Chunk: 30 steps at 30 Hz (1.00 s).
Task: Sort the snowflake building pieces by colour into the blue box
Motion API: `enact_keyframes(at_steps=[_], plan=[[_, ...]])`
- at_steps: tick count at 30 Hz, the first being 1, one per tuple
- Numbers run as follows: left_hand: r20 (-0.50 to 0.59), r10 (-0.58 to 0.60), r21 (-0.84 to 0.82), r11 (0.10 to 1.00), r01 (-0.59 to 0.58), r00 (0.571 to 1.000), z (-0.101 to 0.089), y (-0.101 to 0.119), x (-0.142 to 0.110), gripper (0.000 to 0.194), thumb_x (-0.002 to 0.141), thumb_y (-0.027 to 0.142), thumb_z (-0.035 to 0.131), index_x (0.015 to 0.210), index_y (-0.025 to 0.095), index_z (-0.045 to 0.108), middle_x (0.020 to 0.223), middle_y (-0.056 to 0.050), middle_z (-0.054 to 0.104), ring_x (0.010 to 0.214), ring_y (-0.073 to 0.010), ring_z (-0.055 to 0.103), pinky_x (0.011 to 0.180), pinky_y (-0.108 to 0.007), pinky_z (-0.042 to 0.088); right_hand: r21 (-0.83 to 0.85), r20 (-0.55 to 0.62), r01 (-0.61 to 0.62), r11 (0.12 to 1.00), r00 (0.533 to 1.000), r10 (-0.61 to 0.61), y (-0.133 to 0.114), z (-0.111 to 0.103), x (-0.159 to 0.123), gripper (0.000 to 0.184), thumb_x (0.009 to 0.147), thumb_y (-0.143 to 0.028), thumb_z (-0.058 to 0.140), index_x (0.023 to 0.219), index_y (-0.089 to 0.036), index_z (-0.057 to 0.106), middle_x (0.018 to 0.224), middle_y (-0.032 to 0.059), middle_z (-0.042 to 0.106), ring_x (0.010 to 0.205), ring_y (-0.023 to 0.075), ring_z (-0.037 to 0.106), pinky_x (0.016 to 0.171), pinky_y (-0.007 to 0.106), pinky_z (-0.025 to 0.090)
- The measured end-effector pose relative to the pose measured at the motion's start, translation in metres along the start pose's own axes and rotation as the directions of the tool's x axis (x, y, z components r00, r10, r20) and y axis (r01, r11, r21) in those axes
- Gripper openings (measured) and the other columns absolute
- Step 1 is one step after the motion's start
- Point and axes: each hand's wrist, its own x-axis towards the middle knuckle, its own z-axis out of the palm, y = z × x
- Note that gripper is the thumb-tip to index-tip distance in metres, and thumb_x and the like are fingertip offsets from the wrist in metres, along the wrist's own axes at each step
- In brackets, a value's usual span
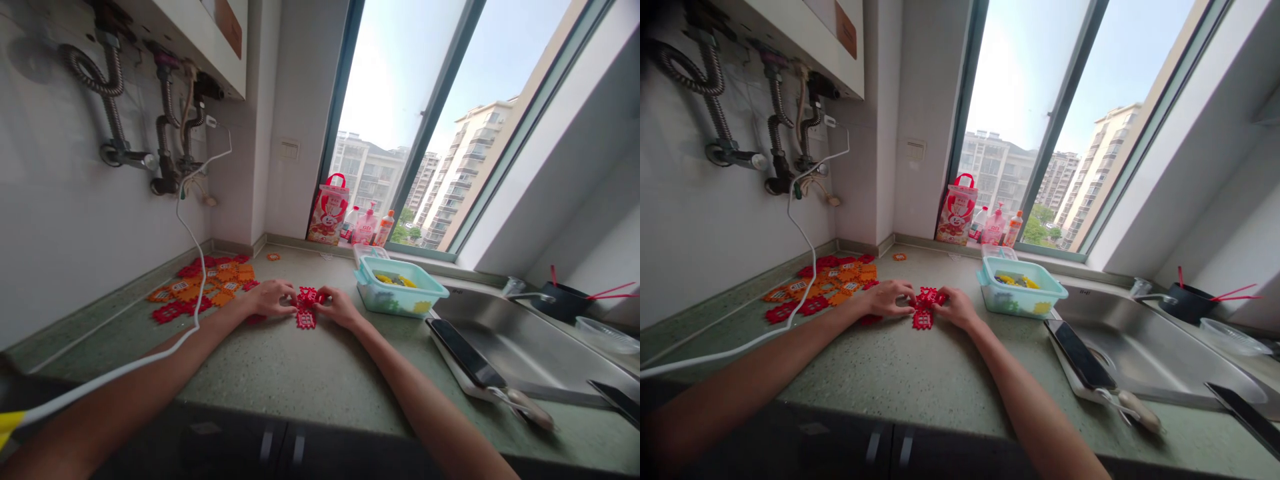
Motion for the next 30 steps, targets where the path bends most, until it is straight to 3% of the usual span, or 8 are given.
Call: enact_keyframes(at_steps=[6,12,17,19,21,23,26,30], plan=[[-0.018,0.028,-0.011,1.000,-0.028,0.999,0.002,-0.004,0.000,0.021,0.089,0.042,0.072,0.092,0.023,0.081,0.101,-0.004,0.074,0.090,-0.0177,0.069,0.086,-0.024,0.048,-0.102,0.010,-0.034,0.994,0.999,0.035,-0.004,0.007,0.001,0.026,0.080,-0.045,0.081,0.092,-0.023,0.072,0.086,0.0005,0.075,0.080,0.0182,0.065,0.075,0.028,0.047],[-0.037,0.054,-0.063,0.996,-0.057,0.998,0.004,-0.005,-0.001,0.020,0.089,0.038,0.073,0.095,0.023,0.083,0.102,-0.005,0.077,0.090,-0.0174,0.071,0.086,-0.025,0.050,-0.031,0.004,-0.078,0.996,0.997,0.078,-0.008,0.004,0.001,0.022,0.076,-0.038,0.081,0.088,-0.022,0.071,0.082,-0.0006,0.073,0.074,0.0170,0.064,0.071,0.027,0.047],[-0.064,0.083,-0.097,0.991,-0.089,0.994,0.005,-0.001,-0.001,0.030,0.084,0.033,0.076,0.112,0.023,0.079,0.120,-0.007,0.077,0.112,-0.0220,0.070,0.102,-0.029,0.049,0.037,-0.075,-0.058,0.998,0.995,0.061,-0.014,-0.008,0.000,0.020,0.079,-0.038,0.077,0.091,-0.023,0.070,0.093,0.0006,0.075,0.086,0.0201,0.068,0.079,0.031,0.050],[-0.119,0.039,-0.058,0.997,-0.047,0.992,0.003,0.001,0.000,0.027,0.083,0.030,0.074,0.109,0.023,0.079,0.121,-0.006,0.077,0.112,-0.0223,0.069,0.101,-0.030,0.049,0.041,-0.120,-0.040,0.998,0.992,0.044,-0.019,-0.012,-0.001,0.020,0.080,-0.038,0.076,0.093,-0.024,0.070,0.094,0.0005,0.075,0.088,0.0202,0.068,0.082,0.032,0.050],[-0.170,-0.031,0.016,0.999,0.034,0.985,-0.001,0.000,0.000,0.014,0.084,0.029,0.070,0.092,0.023,0.080,0.104,-0.005,0.080,0.099,-0.0213,0.071,0.092,-0.030,0.050,0.034,-0.166,-0.027,0.999,0.986,0.033,-0.025,-0.012,-0.001,0.020,0.081,-0.039,0.076,0.094,-0.025,0.069,0.095,0.0008,0.075,0.088,0.0201,0.068,0.083,0.032,0.050],[-0.204,-0.101,0.104,0.987,0.124,0.974,-0.005,-0.002,0.000,0.019,0.086,0.033,0.067,0.074,0.022,0.077,0.082,-0.004,0.077,0.082,-0.0200,0.069,0.079,-0.029,0.049,0.016,-0.184,-0.022,1.000,0.983,0.025,-0.031,-0.008,-0.001,0.022,0.081,-0.040,0.076,0.095,-0.025,0.069,0.097,0.0014,0.074,0.089,0.0200,0.067,0.083,0.032,0.050],[-0.240,-0.191,0.185,0.954,0.238,0.952,-0.007,-0.007,-0.002,0.033,0.089,0.041,0.064,0.063,0.022,0.074,0.068,-0.004,0.072,0.067,-0.0181,0.064,0.068,-0.029,0.042,-0.040,-0.102,-0.038,0.998,0.994,0.034,-0.039,0.002,0.000,0.019,0.082,-0.039,0.075,0.093,-0.025,0.068,0.095,0.0014,0.074,0.085,0.0188,0.066,0.077,0.029,0.048],[-0.285,-0.251,0.208,0.926,0.315,0.925,-0.006,-0.009,-0.001,0.039,0.091,0.046,0.061,0.063,0.023,0.075,0.066,-0.004,0.073,0.065,-0.0179,0.063,0.065,-0.029,0.038,-0.174,-0.001,-0.110,0.979,0.994,0.112,-0.049,0.016,0.001,0.020,0.082,-0.041,0.076,0.085,-0.024,0.066,0.078,-0.0004,0.071,0.069,0.0163,0.060,0.064,0.025,0.038]])
